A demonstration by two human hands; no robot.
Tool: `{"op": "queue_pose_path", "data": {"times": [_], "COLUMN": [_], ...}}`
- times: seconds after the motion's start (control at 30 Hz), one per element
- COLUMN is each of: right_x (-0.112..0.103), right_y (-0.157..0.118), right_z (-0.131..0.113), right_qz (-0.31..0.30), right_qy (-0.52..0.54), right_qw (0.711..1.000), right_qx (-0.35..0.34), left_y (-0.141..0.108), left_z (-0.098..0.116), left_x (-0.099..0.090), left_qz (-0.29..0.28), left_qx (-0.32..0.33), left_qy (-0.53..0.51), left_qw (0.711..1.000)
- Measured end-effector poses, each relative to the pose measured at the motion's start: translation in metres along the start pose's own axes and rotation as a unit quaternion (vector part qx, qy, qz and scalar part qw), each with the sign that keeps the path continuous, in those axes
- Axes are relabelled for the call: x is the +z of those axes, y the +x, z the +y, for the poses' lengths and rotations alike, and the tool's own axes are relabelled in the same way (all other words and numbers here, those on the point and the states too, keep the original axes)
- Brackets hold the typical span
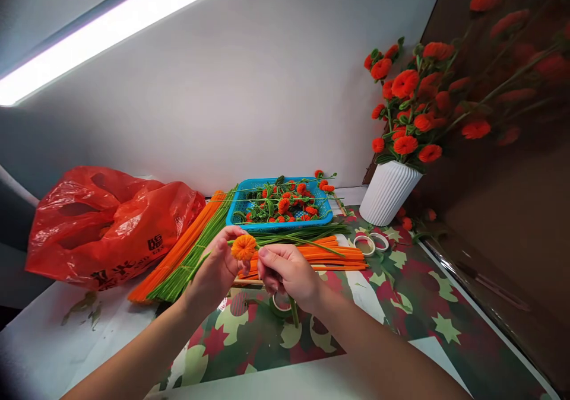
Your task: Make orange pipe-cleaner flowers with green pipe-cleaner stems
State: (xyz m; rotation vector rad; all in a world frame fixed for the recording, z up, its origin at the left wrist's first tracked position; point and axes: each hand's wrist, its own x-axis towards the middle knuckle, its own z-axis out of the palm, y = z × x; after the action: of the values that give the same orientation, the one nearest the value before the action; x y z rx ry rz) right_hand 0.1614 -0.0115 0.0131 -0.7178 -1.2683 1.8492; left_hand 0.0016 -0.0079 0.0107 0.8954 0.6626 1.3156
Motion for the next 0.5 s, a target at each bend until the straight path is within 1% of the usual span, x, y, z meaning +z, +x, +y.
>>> {"op": "queue_pose_path", "data": {"times": [0.1, 0.23, 0.37, 0.43, 0.5], "right_x": [0.002, 0.002, 0.0, -0.002, -0.004], "right_y": [0.001, 0.003, 0.004, 0.005, 0.005], "right_z": [-0.001, 0.0, 0.001, 0.001, 0.001], "right_qz": [0.02, 0.087, 0.096, 0.096, 0.107], "right_qy": [-0.019, 0.011, 0.076, 0.099, 0.092], "right_qw": [1.0, 0.996, 0.992, 0.99, 0.989], "right_qx": [-0.011, -0.02, 0.01, 0.026, 0.033], "left_y": [0.0, 0.002, 0.002, 0.001, 0.001], "left_z": [-0.003, -0.005, -0.01, -0.014, -0.018], "left_x": [0.001, 0.001, 0.002, 0.003, 0.003], "left_qz": [0.032, 0.067, 0.082, 0.09, 0.118], "left_qx": [-0.008, -0.021, -0.093, -0.125, -0.142], "left_qy": [0.011, -0.059, -0.135, -0.149, -0.144], "left_qw": [0.999, 0.996, 0.983, 0.977, 0.972]}}
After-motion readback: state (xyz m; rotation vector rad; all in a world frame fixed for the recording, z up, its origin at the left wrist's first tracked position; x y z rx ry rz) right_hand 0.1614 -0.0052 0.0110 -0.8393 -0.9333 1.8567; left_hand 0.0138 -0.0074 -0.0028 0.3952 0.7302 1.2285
